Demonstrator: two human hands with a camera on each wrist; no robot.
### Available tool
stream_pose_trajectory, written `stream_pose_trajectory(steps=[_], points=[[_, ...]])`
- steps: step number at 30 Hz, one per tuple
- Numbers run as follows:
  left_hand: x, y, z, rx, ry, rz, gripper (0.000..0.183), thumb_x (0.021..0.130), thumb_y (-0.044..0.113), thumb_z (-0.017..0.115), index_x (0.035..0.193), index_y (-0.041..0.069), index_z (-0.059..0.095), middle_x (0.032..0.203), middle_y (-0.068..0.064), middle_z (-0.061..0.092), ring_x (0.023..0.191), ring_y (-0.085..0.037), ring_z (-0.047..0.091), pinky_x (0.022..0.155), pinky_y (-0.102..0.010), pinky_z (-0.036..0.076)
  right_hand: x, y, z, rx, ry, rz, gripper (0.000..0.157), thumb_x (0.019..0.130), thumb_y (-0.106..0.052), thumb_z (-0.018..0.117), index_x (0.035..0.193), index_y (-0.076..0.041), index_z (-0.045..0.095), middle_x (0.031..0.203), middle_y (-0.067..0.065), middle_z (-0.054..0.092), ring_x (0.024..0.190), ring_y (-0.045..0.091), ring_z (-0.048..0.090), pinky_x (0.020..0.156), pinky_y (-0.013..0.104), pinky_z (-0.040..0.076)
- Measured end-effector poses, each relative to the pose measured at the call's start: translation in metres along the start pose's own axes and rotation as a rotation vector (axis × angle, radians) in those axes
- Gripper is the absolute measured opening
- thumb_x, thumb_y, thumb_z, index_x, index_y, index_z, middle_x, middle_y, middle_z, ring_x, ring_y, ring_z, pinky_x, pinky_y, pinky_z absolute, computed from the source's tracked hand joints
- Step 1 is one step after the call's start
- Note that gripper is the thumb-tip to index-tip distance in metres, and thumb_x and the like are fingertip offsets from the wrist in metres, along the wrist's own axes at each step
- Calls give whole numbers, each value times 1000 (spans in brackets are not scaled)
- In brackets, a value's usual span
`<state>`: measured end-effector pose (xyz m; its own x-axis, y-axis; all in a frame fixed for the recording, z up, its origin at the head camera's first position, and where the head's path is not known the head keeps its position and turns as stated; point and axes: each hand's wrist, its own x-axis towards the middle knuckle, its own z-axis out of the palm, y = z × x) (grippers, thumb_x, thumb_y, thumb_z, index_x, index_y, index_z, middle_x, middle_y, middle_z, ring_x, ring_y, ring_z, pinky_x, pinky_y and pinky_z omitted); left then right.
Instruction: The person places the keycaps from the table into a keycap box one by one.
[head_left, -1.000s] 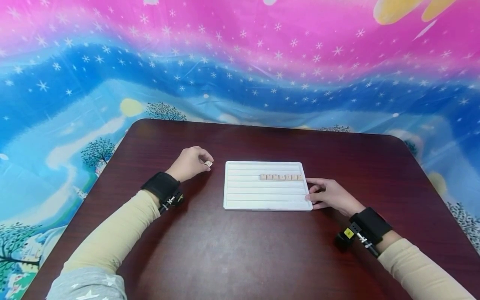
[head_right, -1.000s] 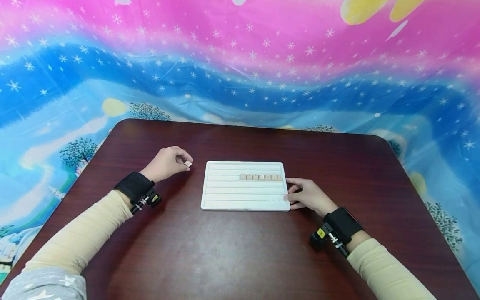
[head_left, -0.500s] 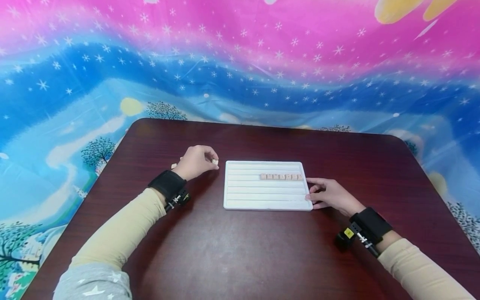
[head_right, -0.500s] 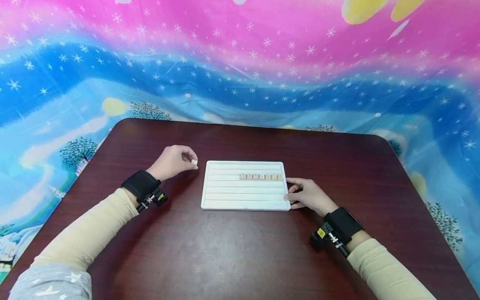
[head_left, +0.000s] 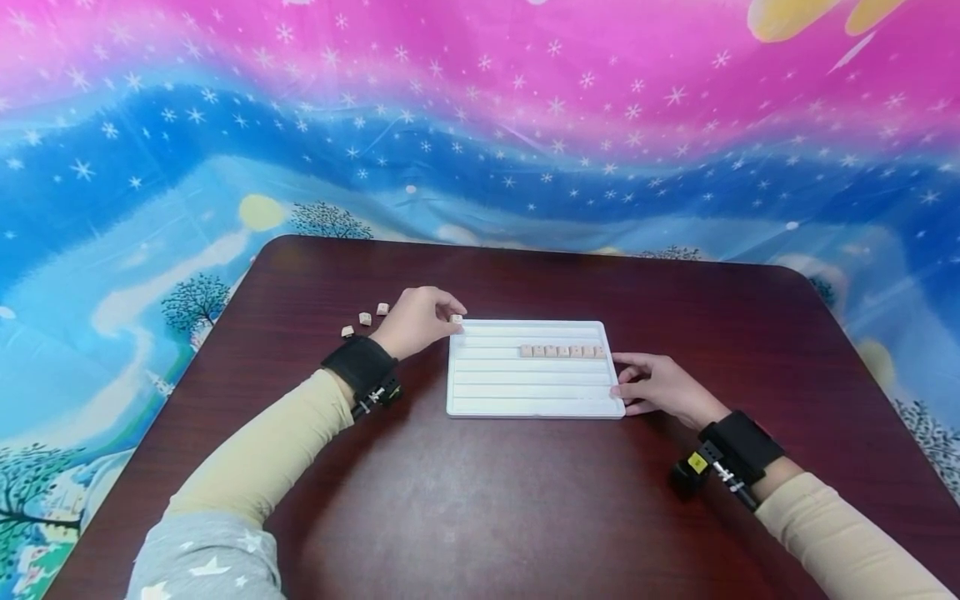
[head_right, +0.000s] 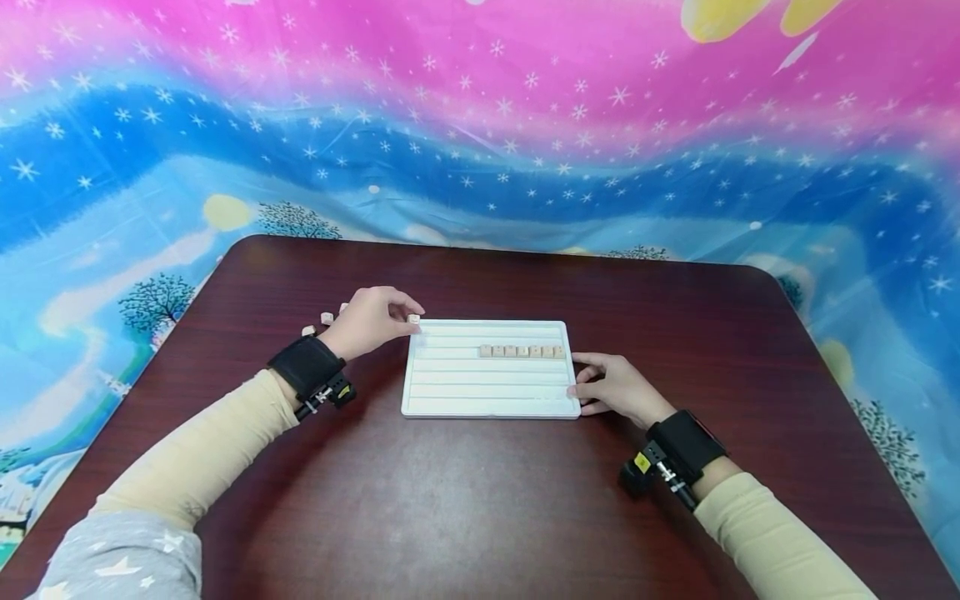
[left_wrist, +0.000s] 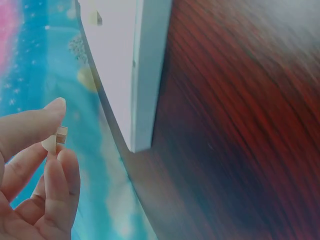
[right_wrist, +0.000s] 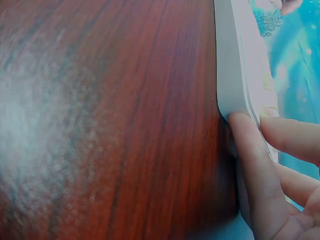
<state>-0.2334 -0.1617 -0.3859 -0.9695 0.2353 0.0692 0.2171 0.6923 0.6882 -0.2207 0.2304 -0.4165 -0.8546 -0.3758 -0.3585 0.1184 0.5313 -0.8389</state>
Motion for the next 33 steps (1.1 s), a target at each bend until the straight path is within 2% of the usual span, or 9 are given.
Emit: stream_pose_trajectory(steps=[11, 19, 27, 33], points=[[8, 20, 18, 66, -43, 5, 22, 90, 15, 81, 110, 7, 79, 95, -3, 72, 87, -20, 61, 78, -36, 51, 1, 1, 1, 5, -1, 5, 72, 95, -2, 72, 155, 9, 33, 106, 20, 55, 85, 23, 68, 73, 36, 61], [15, 31, 31, 124, -53, 36, 20, 89, 16, 82, 106, 7, 79, 98, -3, 73, 93, -19, 64, 83, -36, 52, 2, 2, 0, -3, 1, 3, 72, 95, -3, 72, 155, 8, 34, 106, 20, 55, 85, 24, 68, 72, 35, 60], [18, 37, 42, 207, -129, 35, 17, 89, 16, 82, 103, 10, 76, 99, -3, 72, 92, -19, 64, 82, -36, 52, 2, 1, 1, -7, 4, 11, 72, 95, -3, 72, 155, 8, 34, 105, 20, 55, 86, 24, 68, 73, 36, 61], [23, 43, 51, 268, -183, 35, 13, 87, 15, 83, 97, 13, 75, 93, 0, 69, 87, -17, 62, 78, -35, 51, 2, 0, 1, -5, 3, 13, 72, 95, -3, 72, 155, 8, 34, 106, 20, 55, 86, 24, 68, 73, 36, 61]])
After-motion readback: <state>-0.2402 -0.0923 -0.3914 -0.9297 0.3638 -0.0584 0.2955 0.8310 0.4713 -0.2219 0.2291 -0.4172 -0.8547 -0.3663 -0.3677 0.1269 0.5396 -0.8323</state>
